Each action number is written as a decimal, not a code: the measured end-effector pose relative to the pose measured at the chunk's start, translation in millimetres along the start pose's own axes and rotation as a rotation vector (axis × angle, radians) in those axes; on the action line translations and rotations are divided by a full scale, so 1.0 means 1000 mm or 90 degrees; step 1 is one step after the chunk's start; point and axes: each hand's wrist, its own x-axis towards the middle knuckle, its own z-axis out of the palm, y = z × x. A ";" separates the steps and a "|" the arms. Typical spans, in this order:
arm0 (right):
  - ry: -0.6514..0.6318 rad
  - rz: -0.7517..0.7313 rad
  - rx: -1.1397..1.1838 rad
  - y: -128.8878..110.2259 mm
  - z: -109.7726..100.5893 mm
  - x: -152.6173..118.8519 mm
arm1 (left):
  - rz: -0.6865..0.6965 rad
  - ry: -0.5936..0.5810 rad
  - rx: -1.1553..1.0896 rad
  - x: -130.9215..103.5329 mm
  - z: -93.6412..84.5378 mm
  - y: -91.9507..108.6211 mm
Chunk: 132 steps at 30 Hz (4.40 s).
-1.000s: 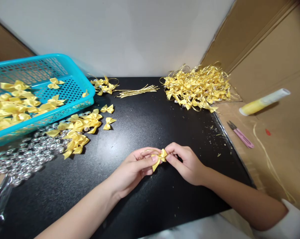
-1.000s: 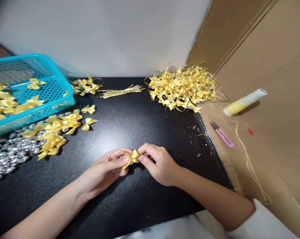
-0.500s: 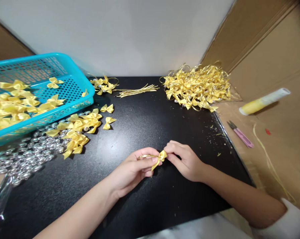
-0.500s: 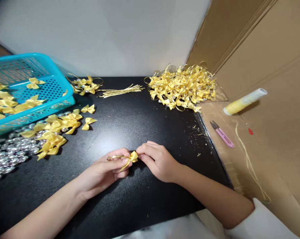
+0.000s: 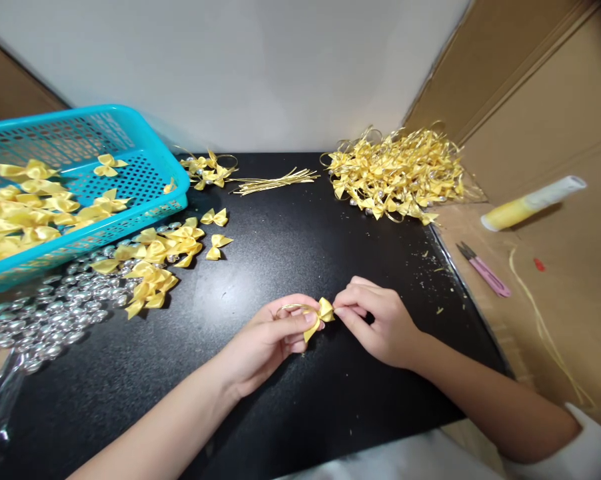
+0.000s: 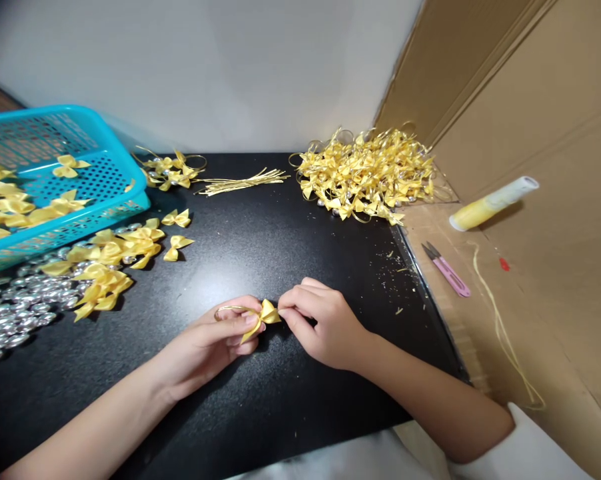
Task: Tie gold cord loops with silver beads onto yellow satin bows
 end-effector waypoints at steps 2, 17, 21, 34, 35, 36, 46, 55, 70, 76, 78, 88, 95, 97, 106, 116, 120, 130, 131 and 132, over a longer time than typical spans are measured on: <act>0.005 0.003 -0.004 -0.001 0.000 0.000 | 0.000 0.003 0.004 0.000 0.000 -0.001; -0.001 0.001 -0.071 -0.009 -0.001 0.000 | 0.013 0.067 0.039 -0.002 0.006 -0.002; -0.007 0.011 -0.067 -0.008 0.001 -0.001 | 0.018 0.077 0.052 -0.002 0.006 -0.003; -0.001 0.118 0.011 -0.009 0.006 -0.007 | 0.030 0.055 0.020 -0.004 0.006 -0.004; -0.003 0.119 0.011 -0.008 0.006 -0.007 | 0.030 0.051 0.019 -0.003 0.006 -0.004; -0.005 0.120 0.009 -0.008 0.006 -0.007 | 0.030 0.048 0.018 -0.003 0.006 -0.003; -0.005 0.129 -0.004 -0.010 0.003 -0.004 | 0.037 0.042 0.032 -0.004 0.006 -0.004; -0.020 0.095 -0.024 -0.010 -0.002 0.000 | 0.032 0.058 0.053 -0.005 0.008 -0.003; -0.027 0.068 -0.041 -0.008 -0.006 0.001 | 0.041 0.073 0.044 -0.005 0.011 -0.002; -0.037 0.055 -0.059 -0.009 -0.006 0.001 | 0.039 0.079 0.047 -0.005 0.011 -0.002; -0.040 0.056 -0.063 -0.009 -0.007 0.001 | 0.041 0.080 0.049 -0.005 0.011 -0.002; -0.053 0.041 -0.100 -0.010 -0.008 0.002 | 0.047 0.081 0.058 -0.005 0.011 -0.003; -0.069 0.022 -0.142 -0.010 -0.008 0.000 | 0.046 0.086 0.064 -0.005 0.012 -0.003; -0.058 0.032 -0.123 -0.009 -0.008 -0.001 | 0.045 0.083 0.066 -0.005 0.012 -0.003; -0.055 0.046 -0.088 -0.009 -0.008 -0.001 | 0.041 0.091 0.071 -0.004 0.010 -0.005; -0.064 0.000 -0.112 -0.007 -0.007 0.002 | 0.039 0.088 0.080 -0.004 0.010 -0.005; -0.025 0.048 -0.070 -0.008 -0.003 -0.001 | 0.042 0.088 0.068 -0.004 0.009 -0.006; 0.025 0.140 0.011 -0.011 0.005 -0.001 | 0.068 0.075 0.043 -0.003 0.008 -0.009; 0.025 0.137 0.018 -0.010 0.004 -0.001 | 0.075 0.078 0.036 -0.003 0.008 -0.009; 0.023 0.133 0.023 -0.010 0.002 0.000 | 0.082 0.080 0.029 -0.003 0.008 -0.009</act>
